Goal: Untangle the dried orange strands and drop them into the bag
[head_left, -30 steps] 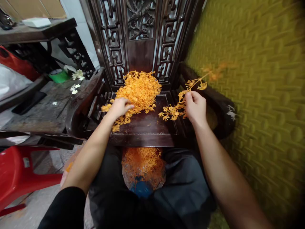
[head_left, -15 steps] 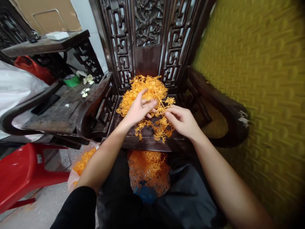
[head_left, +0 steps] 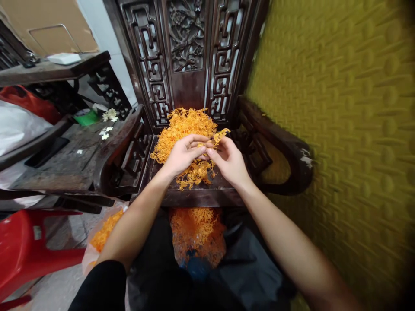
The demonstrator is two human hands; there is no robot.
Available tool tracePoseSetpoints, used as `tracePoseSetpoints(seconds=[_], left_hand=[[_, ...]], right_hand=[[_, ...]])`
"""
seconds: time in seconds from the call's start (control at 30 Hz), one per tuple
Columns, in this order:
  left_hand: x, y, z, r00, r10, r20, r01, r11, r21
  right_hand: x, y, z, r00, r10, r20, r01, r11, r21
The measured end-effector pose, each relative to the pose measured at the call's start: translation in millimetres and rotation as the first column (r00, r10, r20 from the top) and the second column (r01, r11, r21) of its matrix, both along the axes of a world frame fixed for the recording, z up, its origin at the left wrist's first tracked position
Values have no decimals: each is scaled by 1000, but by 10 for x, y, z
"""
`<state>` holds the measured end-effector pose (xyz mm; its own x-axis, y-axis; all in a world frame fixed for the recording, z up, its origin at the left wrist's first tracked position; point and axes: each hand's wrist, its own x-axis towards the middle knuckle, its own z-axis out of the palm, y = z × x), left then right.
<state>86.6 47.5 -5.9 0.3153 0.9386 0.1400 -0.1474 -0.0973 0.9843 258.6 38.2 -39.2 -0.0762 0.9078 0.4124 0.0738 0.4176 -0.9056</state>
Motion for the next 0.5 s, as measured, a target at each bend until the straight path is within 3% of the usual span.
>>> tracePoseSetpoints(seconds=[0.1,0.23,0.3,0.4,0.47,0.5], left_hand=[[11,-17,-1,999,8,-53,-7,1000,10],[17,-78,31,909,205,-362,-131,967,217],[-23,-116,97,862,268,-431,-152,946,286],[-177,-127,236,837,452,-309,-339,871,355],[-293,-93,300,791,588,-167,-504,782,368],[-329,-68,310,785,608,-122,-540,767,348]], right_hand=[[-31,13,-8,990,102,-102,-113,988,-109],[-41,-23,3,998,53,-26,-57,980,-192],[-5,-5,12,1000,20,-23,-25,977,-212],[176,125,-2,985,-123,-119,89,962,-259],[335,222,-27,940,-276,-202,196,918,-344],[394,249,-38,919,-319,-232,215,898,-383]])
